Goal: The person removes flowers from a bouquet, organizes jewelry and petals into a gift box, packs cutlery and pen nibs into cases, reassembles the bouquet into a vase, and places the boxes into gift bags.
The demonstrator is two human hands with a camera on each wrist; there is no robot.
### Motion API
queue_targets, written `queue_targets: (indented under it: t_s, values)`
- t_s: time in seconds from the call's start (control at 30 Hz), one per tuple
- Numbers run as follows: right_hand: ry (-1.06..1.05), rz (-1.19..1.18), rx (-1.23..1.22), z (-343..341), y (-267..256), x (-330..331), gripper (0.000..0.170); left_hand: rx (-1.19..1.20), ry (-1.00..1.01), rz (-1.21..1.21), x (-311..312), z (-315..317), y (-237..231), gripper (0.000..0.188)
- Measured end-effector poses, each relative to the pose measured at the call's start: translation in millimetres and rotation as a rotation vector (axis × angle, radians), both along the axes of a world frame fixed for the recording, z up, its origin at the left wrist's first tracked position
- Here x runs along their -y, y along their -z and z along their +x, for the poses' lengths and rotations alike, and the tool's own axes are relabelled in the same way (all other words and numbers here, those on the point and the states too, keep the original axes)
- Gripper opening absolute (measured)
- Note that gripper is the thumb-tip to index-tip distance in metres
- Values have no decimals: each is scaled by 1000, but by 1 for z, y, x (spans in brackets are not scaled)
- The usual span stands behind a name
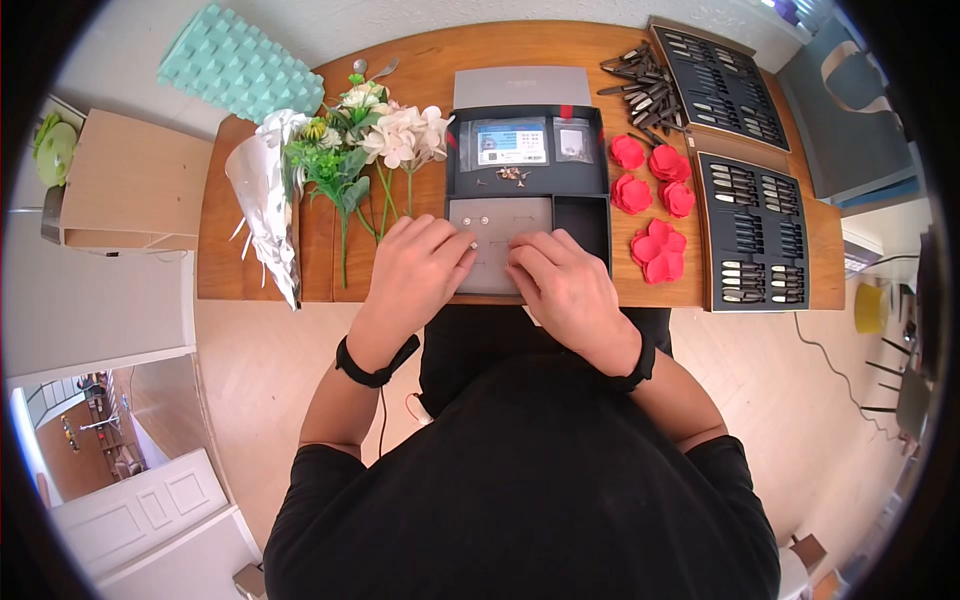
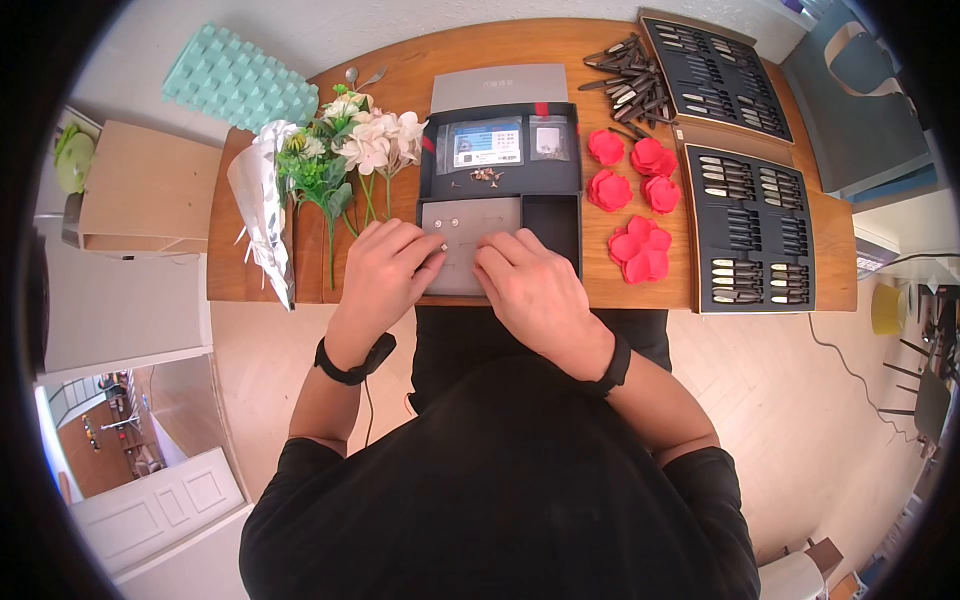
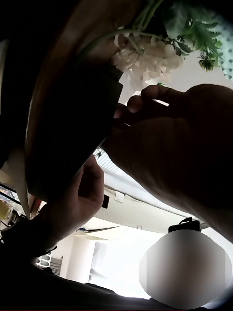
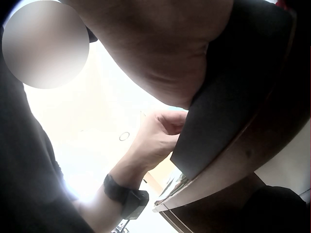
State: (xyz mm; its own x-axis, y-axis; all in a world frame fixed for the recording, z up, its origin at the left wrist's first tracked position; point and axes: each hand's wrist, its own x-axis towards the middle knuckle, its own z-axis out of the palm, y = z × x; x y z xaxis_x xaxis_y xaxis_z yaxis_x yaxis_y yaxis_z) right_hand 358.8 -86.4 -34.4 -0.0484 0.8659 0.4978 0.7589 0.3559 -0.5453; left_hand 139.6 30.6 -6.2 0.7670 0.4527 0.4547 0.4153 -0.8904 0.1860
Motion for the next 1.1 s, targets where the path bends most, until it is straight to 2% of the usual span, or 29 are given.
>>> queue_targets:
  t_s: [0.5, 0.77, 1.1]
  values:
    - [-4, -16, -4, 0, -1, 0, 13, -87, 28, 27, -2, 5, -1, 15]
    - [-5, -20, 6, -1, -1, 0, 13, -2, -21, -40, 4, -5, -6, 22]
    - [2, -31, 1, -2, -6, 0, 14, 87, -45, -87, 20, -17, 11, 33]
